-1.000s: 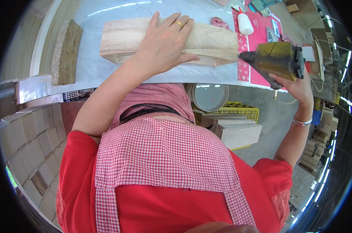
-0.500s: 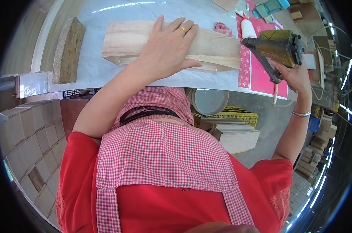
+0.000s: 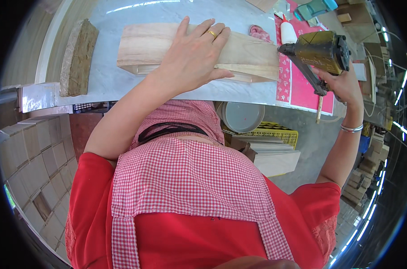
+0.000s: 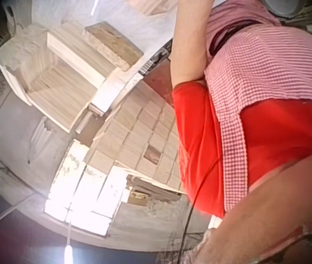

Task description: Assembling small wooden boxes using wood glue and a pneumatic nail gun.

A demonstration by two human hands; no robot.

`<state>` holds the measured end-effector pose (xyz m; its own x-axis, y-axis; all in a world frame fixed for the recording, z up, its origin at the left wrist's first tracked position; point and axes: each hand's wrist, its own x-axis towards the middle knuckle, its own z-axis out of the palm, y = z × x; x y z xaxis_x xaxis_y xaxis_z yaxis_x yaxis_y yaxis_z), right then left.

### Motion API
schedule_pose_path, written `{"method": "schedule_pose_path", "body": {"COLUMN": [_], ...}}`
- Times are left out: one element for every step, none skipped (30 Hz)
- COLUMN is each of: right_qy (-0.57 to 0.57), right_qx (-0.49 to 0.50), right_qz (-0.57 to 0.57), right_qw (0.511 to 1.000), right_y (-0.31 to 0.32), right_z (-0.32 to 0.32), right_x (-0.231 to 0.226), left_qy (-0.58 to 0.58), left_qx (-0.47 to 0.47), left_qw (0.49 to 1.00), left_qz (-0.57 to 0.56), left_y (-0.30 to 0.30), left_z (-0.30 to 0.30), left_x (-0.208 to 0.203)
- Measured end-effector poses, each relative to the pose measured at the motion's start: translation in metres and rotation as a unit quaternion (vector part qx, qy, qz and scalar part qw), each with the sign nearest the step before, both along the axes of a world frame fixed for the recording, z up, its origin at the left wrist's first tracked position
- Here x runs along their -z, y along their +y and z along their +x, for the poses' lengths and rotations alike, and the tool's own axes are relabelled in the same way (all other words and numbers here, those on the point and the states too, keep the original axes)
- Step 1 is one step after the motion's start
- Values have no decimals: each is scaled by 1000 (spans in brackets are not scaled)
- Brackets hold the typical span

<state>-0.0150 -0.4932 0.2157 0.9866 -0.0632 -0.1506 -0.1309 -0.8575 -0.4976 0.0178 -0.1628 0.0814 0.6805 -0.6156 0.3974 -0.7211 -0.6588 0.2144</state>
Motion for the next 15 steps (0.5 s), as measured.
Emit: {"method": "schedule_pose_path", "body": {"right_qy": [4, 5, 30, 53, 65, 79, 65, 52, 57, 58, 56, 33, 9, 7, -15], "right_qx": [0, -10, -1, 6, 16, 25, 36, 46, 65, 98, 86, 83, 119, 112, 81], "right_qz": [-7, -6, -11, -14, 0, 12, 6, -2, -45, -93, -99, -61, -36, -40, -51], "right_qw": [1000, 1000, 999, 998, 998, 996, 997, 998, 995, 989, 990, 994, 992, 993, 995], "right_y": [4, 2, 0, 1, 4, 5, -3, -8, 0, 4, 6, 5, 4, 2, 0], "right_z": [3, 2, 3, 5, 4, -1, -5, -6, -4, -9, -14, -8, -22, -25, -28], "right_x": [-1, -2, -4, -5, -7, -9, -6, -2, -5, -12, -15, -7, -12, -13, -15], "left_qy": [11, 23, 34, 52, 70, 61, 53, 55, 23, -11, -13, -8, -3, 1, 0], "left_qx": [0, -3, -23, -14, -12, -6, 5, -28, -16, 12, -1, -14, 12, 24, -13], "left_qw": [1000, 1000, 999, 998, 997, 998, 999, 998, 999, 997, 997, 991, 978, 962, 958], "left_qz": [8, 15, 26, 33, 41, 27, 10, 13, -27, -71, -77, -134, -208, -271, -287], "left_y": [-1, -3, 3, 2, -2, -3, -2, 5, 10, 13, 24, 43, 60, 80, 104], "left_z": [0, -1, -3, -4, -3, -1, -1, -5, -11, -13, -15, -23, -26, -33, -36], "left_x": [-1, -2, -4, -7, -9, -6, -4, -4, -5, -8, -9, -10, -10, -10, -6]}}
